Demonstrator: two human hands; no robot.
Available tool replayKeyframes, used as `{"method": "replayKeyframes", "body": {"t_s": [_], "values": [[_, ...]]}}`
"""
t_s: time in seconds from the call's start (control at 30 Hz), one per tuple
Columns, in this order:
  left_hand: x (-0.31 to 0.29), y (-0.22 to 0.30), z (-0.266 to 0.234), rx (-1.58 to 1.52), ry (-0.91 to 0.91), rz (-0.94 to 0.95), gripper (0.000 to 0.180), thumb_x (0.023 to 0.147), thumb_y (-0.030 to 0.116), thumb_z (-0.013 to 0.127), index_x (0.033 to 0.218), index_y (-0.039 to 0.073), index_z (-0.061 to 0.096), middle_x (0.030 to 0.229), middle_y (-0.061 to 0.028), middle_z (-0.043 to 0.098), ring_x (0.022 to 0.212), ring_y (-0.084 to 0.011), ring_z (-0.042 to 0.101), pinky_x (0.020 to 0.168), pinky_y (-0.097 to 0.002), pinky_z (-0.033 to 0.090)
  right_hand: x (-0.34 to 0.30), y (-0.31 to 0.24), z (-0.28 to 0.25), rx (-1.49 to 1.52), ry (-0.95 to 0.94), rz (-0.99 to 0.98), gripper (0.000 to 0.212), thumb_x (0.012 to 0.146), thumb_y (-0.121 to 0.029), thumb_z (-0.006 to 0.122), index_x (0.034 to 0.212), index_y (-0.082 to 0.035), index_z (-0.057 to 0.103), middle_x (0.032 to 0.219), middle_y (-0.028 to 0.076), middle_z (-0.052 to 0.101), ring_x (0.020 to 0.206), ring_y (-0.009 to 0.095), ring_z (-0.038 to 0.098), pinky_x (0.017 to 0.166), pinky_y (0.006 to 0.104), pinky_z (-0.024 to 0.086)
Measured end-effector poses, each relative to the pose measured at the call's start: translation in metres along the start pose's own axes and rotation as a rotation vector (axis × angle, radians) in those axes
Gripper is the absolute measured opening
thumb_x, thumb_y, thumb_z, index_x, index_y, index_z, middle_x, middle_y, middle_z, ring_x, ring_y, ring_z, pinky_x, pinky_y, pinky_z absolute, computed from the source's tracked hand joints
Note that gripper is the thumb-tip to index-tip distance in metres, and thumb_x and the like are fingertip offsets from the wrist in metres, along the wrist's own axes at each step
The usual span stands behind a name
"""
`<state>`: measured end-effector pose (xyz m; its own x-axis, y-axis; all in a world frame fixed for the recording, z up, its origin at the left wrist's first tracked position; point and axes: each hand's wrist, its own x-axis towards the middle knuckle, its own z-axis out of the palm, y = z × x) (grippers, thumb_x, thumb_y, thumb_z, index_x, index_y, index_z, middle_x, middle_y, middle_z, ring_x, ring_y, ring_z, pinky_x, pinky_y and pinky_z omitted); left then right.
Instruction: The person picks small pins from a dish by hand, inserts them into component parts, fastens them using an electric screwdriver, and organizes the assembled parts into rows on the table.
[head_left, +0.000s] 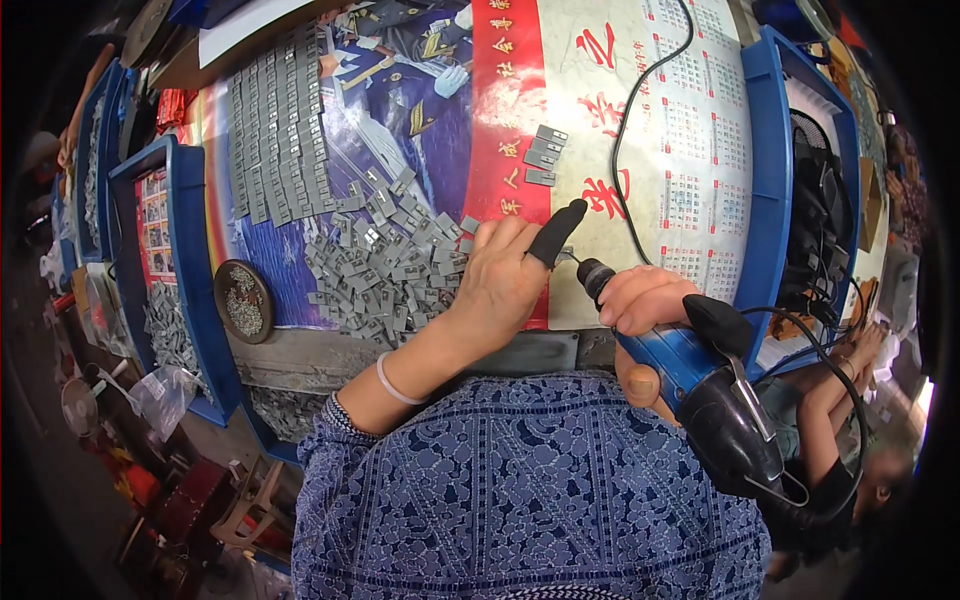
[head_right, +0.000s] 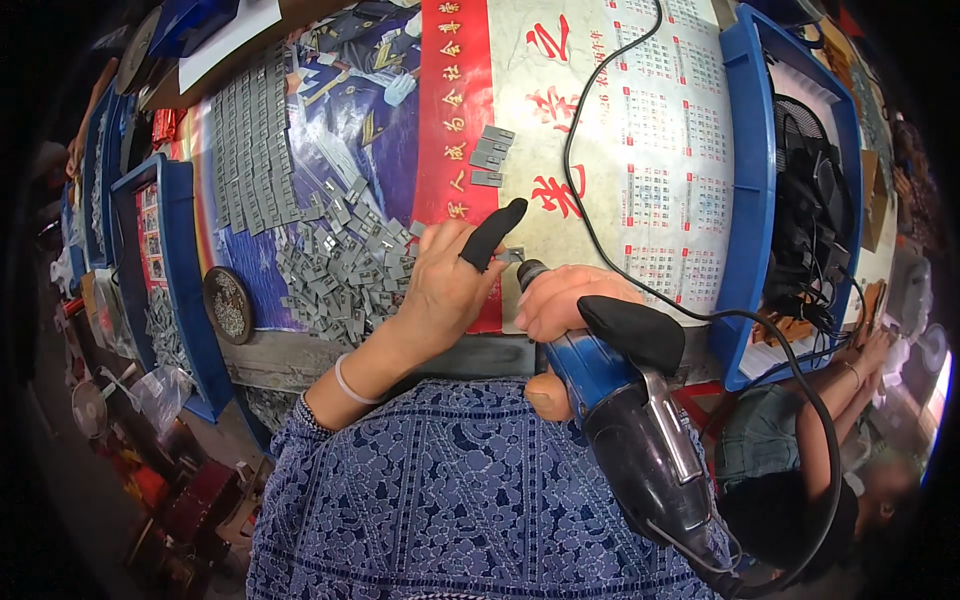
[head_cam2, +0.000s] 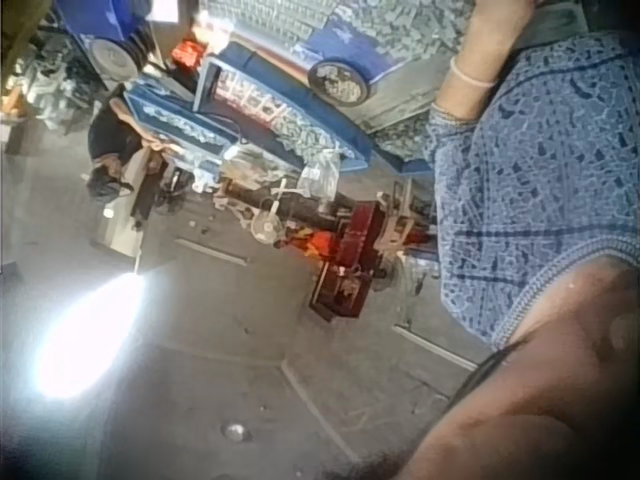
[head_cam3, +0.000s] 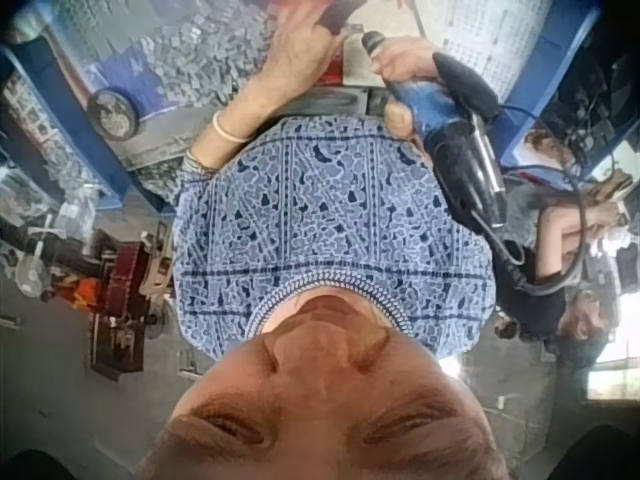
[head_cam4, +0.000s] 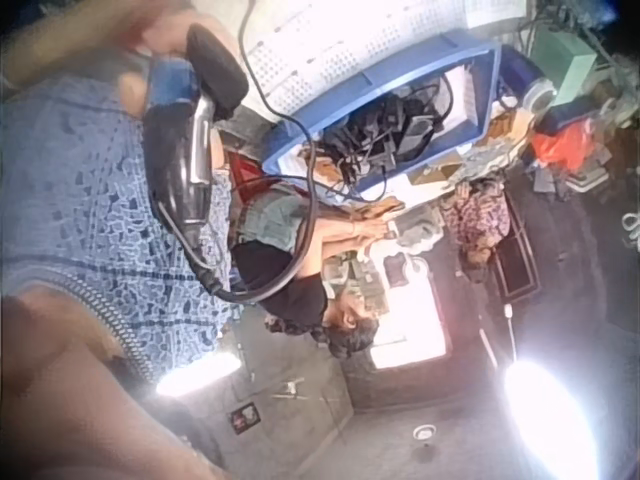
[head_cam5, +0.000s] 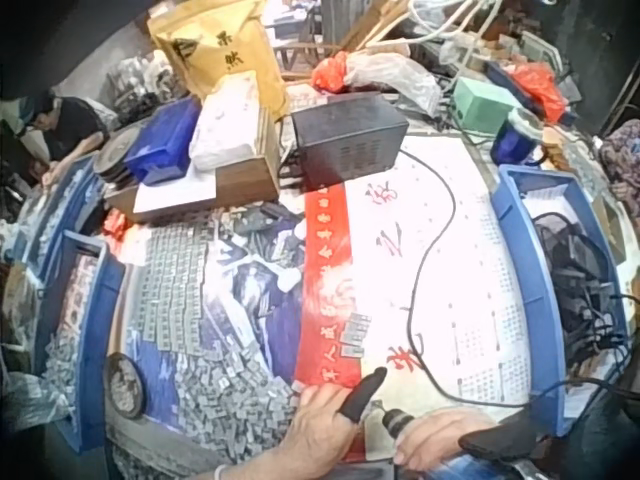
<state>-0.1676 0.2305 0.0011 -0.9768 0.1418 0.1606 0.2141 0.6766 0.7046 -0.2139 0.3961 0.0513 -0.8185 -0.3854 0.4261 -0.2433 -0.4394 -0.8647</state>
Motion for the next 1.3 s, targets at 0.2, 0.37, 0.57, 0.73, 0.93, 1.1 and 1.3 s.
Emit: {"method": "replayKeyframes", "body": {"t_s": [0.2, 0.37, 0.57, 0.73, 0.93, 1.1, 1.3], "values": [[-0.003, -0.003, 0.001, 0.009, 0.003, 0.024, 0.056, 0.07, 0.002, 0.053, 0.125, -0.001, 0.048, 0.083, -0.0069, 0.051, 0.079, -0.0226, 0.048, 0.073, -0.0345, 0.037, 0.004, 0.0, -0.002, -0.063, -0.1, 0.103, 0.041, 0.061, -0.021, 0.084, 0.085, 0.002, 0.06, 0.077, 0.014, 0.06, 0.074, 0.027, 0.062, 0.068, 0.0357, 0.05], [-0.002, -0.004, 0.001, 0.023, 0.002, 0.023, 0.056, 0.071, 0.004, 0.052, 0.127, 0.0, 0.048, 0.082, -0.0066, 0.051, 0.078, -0.0217, 0.047, 0.073, -0.0331, 0.037, 0.01, -0.003, 0.001, -0.11, -0.114, 0.125, 0.039, 0.059, -0.018, 0.084, 0.083, 0.001, 0.06, 0.076, 0.014, 0.06, 0.073, 0.027, 0.061, 0.068, 0.0364, 0.05], [0.003, -0.005, 0.002, 0.015, -0.016, 0.026, 0.056, 0.073, 0.005, 0.051, 0.128, 0.0, 0.047, 0.082, -0.0063, 0.051, 0.079, -0.0214, 0.047, 0.074, -0.0328, 0.037, 0.005, 0.018, 0.013, -0.004, -0.005, -0.177, 0.052, 0.063, -0.009, 0.08, 0.106, 0.001, 0.053, 0.079, 0.015, 0.06, 0.067, 0.029, 0.061, 0.061, 0.0406, 0.05], [0.001, -0.007, 0.001, -0.073, -0.025, -0.001, 0.055, 0.074, 0.006, 0.05, 0.128, -0.001, 0.046, 0.085, -0.0071, 0.052, 0.083, -0.0223, 0.048, 0.078, -0.0332, 0.038, 0.013, 0.021, 0.006, -0.057, -0.147, -0.164, 0.062, 0.061, -0.005, 0.079, 0.115, 0.001, 0.048, 0.079, 0.016, 0.06, 0.065, 0.029, 0.06, 0.058, 0.0391, 0.049], [0.002, -0.008, -0.001, -0.124, -0.018, -0.056, 0.058, 0.073, 0.002, 0.062, 0.129, 0.004, 0.047, 0.081, -0.0037, 0.053, 0.08, -0.0208, 0.05, 0.078, -0.0332, 0.037, 0.02, 0.022, 0.007, -0.057, -0.187, -0.064, 0.05, 0.06, -0.006, 0.08, 0.1, 0.001, 0.051, 0.078, 0.015, 0.059, 0.062, 0.028, 0.059, 0.054, 0.038, 0.049], [0.004, -0.007, -0.001, -0.167, -0.025, -0.027, 0.058, 0.073, 0.001, 0.061, 0.129, 0.004, 0.047, 0.084, -0.0052, 0.054, 0.081, -0.0218, 0.05, 0.078, -0.0342, 0.037, 0.017, 0.022, 0.006, -0.013, -0.111, -0.014, 0.054, 0.064, -0.008, 0.08, 0.109, -0.002, 0.051, 0.082, 0.013, 0.06, 0.067, 0.028, 0.06, 0.059, 0.0408, 0.049], [0.001, -0.005, 0.0, -0.114, 0.003, -0.032, 0.055, 0.073, 0.003, 0.061, 0.127, 0.003, 0.049, 0.087, -0.007, 0.054, 0.082, -0.024, 0.05, 0.075, -0.0349, 0.037, 0.016, 0.014, 0.001, -0.016, -0.198, 0.004, 0.061, 0.066, -0.01, 0.081, 0.117, -0.003, 0.048, 0.082, 0.013, 0.06, 0.07, 0.027, 0.06, 0.063, 0.0404, 0.049]]}}
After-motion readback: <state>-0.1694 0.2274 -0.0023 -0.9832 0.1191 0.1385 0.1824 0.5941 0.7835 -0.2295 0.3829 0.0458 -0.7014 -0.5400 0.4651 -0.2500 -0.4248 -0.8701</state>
